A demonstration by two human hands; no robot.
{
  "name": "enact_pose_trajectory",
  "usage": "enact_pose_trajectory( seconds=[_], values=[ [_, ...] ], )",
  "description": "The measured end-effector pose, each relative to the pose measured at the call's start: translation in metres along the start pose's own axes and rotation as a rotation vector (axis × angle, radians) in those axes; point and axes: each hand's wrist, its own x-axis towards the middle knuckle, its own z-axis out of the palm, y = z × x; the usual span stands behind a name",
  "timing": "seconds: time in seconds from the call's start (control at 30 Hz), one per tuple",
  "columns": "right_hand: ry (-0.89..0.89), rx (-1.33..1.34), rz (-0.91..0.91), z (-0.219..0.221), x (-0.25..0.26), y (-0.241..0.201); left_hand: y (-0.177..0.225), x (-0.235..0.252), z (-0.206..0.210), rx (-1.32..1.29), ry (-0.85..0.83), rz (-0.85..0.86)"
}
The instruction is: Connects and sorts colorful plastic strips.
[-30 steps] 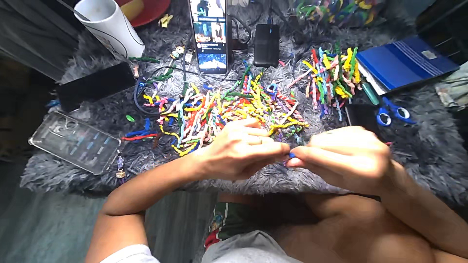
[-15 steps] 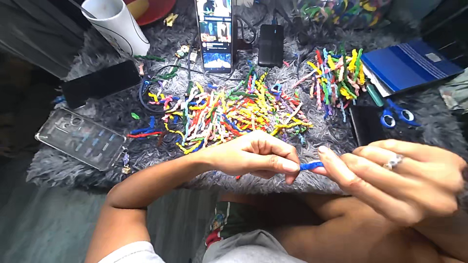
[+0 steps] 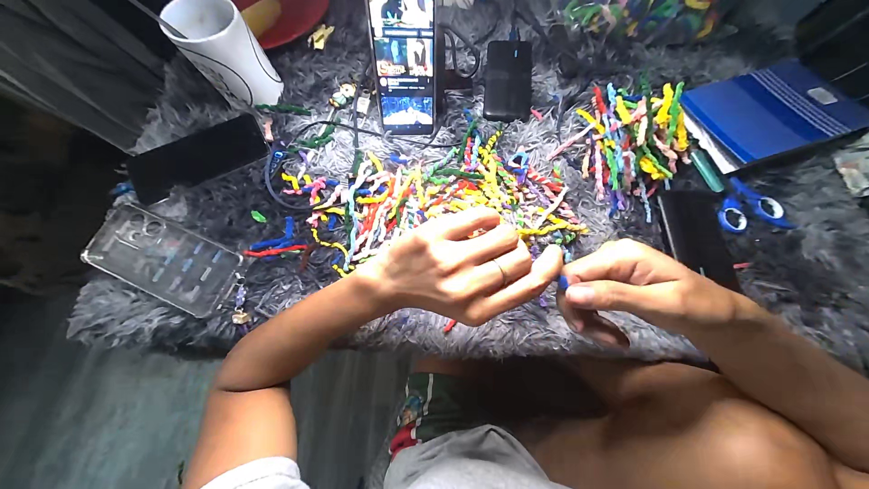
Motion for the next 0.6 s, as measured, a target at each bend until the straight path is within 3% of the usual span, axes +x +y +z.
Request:
enact_pose_trajectory(
  seconds=[0.3, 0.37, 0.5, 0.6],
  values=[
    [0.159, -0.314, -0.050, 0.004, 0.001, 0.000, 0.003, 0.001, 0.008, -0.095, -0.046, 0.027],
    [0.204, -0.545, -0.163, 0.005, 0.001, -0.003, 0.005, 0.002, 0.009, -0.219, -0.063, -0.037],
    [0.240, -1.254, -0.495, 0.014, -0.007, -0.012, 0.005, 0.006, 0.009, -0.667, -0.092, -0.207],
    [0.231, -1.618, -0.557, 0.030, -0.017, -0.025, -0.001, 0.007, 0.005, -1.021, -0.192, -0.263]
  ],
)
